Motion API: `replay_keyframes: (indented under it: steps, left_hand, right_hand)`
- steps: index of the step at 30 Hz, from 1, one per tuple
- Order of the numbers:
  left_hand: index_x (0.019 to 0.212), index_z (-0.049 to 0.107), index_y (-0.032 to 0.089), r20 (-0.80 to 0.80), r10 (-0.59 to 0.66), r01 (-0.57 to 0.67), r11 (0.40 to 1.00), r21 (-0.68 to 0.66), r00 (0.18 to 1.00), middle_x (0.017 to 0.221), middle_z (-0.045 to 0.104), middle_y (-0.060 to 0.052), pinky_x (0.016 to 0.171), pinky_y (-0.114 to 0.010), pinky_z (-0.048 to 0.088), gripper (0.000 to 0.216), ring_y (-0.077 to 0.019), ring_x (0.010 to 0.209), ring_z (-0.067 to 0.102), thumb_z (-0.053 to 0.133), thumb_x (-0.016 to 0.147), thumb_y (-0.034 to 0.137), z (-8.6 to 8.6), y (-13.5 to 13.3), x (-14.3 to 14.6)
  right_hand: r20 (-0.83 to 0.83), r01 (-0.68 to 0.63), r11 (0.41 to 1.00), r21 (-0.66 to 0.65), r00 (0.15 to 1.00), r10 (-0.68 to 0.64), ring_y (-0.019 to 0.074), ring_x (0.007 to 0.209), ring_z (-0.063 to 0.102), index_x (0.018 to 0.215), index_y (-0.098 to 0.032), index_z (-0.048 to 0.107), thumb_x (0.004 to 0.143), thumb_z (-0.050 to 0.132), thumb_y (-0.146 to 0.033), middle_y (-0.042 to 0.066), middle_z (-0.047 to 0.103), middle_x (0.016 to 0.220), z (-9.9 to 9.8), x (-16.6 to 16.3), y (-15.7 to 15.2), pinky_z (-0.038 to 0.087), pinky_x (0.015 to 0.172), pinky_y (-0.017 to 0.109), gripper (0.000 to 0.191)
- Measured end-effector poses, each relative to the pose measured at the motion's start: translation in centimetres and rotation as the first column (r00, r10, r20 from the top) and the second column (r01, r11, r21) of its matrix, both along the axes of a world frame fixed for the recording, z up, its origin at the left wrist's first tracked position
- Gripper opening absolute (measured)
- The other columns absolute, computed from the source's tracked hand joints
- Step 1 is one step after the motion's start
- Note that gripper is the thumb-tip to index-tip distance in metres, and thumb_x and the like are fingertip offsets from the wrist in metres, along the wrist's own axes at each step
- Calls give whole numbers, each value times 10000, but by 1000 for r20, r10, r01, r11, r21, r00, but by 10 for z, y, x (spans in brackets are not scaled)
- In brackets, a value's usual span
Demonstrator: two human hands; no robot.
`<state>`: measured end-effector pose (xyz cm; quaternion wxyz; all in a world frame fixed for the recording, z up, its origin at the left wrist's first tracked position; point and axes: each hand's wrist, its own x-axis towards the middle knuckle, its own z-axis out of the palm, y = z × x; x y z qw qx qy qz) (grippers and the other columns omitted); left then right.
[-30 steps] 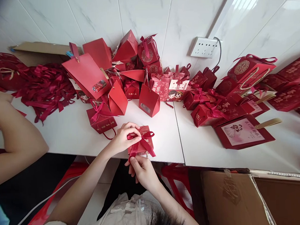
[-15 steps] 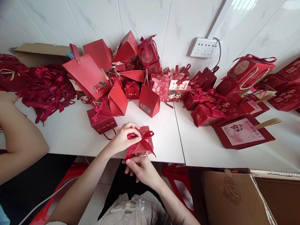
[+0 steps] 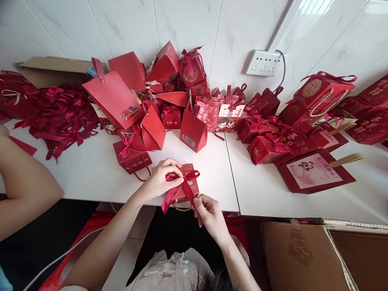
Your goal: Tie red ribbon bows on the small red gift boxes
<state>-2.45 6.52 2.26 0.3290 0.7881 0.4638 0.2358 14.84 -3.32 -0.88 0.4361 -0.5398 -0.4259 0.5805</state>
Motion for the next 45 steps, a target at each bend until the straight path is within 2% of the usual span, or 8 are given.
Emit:
replay_keyframes:
  steps: [10, 14, 18, 22, 28, 32, 38, 45]
  left_hand:
    - [738, 677, 227, 2, -9, 9, 1000, -3, 1000, 1103, 591, -20, 1045, -477, 334, 94, -247, 1112, 522, 626, 793, 284, 2, -2, 0]
    - [780, 679, 237, 51, -37, 37, 999, -6, 998, 1107, 590, -24, 1053, -491, 326, 103, -250, 1120, 522, 624, 806, 320, 0, 0, -3]
    - [890, 659, 241, 154, -35, 30, 999, 33, 988, 1127, 581, -34, 1050, -435, 354, 133, -234, 1139, 516, 634, 800, 335, -2, -3, -7]
    - [1130, 545, 222, 292, 86, -133, 981, 143, 952, 1208, 525, -78, 1020, -377, 397, 363, -227, 1174, 491, 623, 788, 317, -5, -17, -15]
    - [852, 592, 197, 276, 249, -288, 952, 109, 928, 887, 562, -33, 854, -310, 459, 113, -167, 882, 553, 543, 837, 298, -12, -32, -20]
    - [721, 533, 188, 326, 318, -335, 942, -2, 890, 750, 548, -6, 698, -260, 459, 195, -132, 702, 531, 493, 864, 314, -15, -31, -13]
    - [848, 494, 199, 392, 437, -369, 898, -238, 810, 671, 550, 18, 616, -250, 446, 146, -125, 616, 528, 519, 837, 343, -20, -30, -6]
    - [849, 432, 216, 484, 457, -398, 889, -227, 746, 704, 508, 29, 625, -233, 435, 97, -106, 628, 509, 495, 835, 289, -28, -33, 0]
  right_hand:
    - [273, -147, 989, -3, 951, 142, 73, 424, 374, 600, -189, 434, 813, 462, -650, -39, 429, 535, 9, 15, 1, 313, 421, 217, 509]
    - [366, -23, 998, 55, 930, 1, 104, 457, 402, 637, -187, 519, 857, 329, -671, -13, 465, 568, 17, 29, 25, 340, 455, 243, 564]
    - [541, 29, 993, 113, 837, -86, 116, 476, 372, 547, -192, 484, 840, 361, -689, -11, 428, 508, 29, 25, 55, 319, 480, 251, 590]
    - [572, -5, 986, 164, 815, -90, 98, 479, 278, 497, -206, 333, 808, 448, -664, -41, 327, 481, 36, 10, 69, 248, 458, 247, 565]
    - [368, 11, 984, 178, 927, -77, 97, 468, 335, 605, -209, 428, 830, 484, -565, -49, 401, 518, 23, 6, 61, 279, 446, 239, 424]
    - [216, 101, 978, 181, 966, -139, 90, 466, 332, 623, -210, 420, 809, 521, -584, -54, 397, 533, 12, 4, 56, 292, 440, 228, 429]
    - [111, 201, 963, 179, 969, -223, 85, 486, 321, 644, -207, 415, 800, 537, -605, -54, 391, 553, 0, 0, 53, 289, 452, 221, 444]
    - [44, 232, 960, 155, 970, -241, 85, 460, 299, 647, -216, 399, 817, 527, -572, -62, 372, 538, -4, -5, 50, 275, 426, 221, 414]
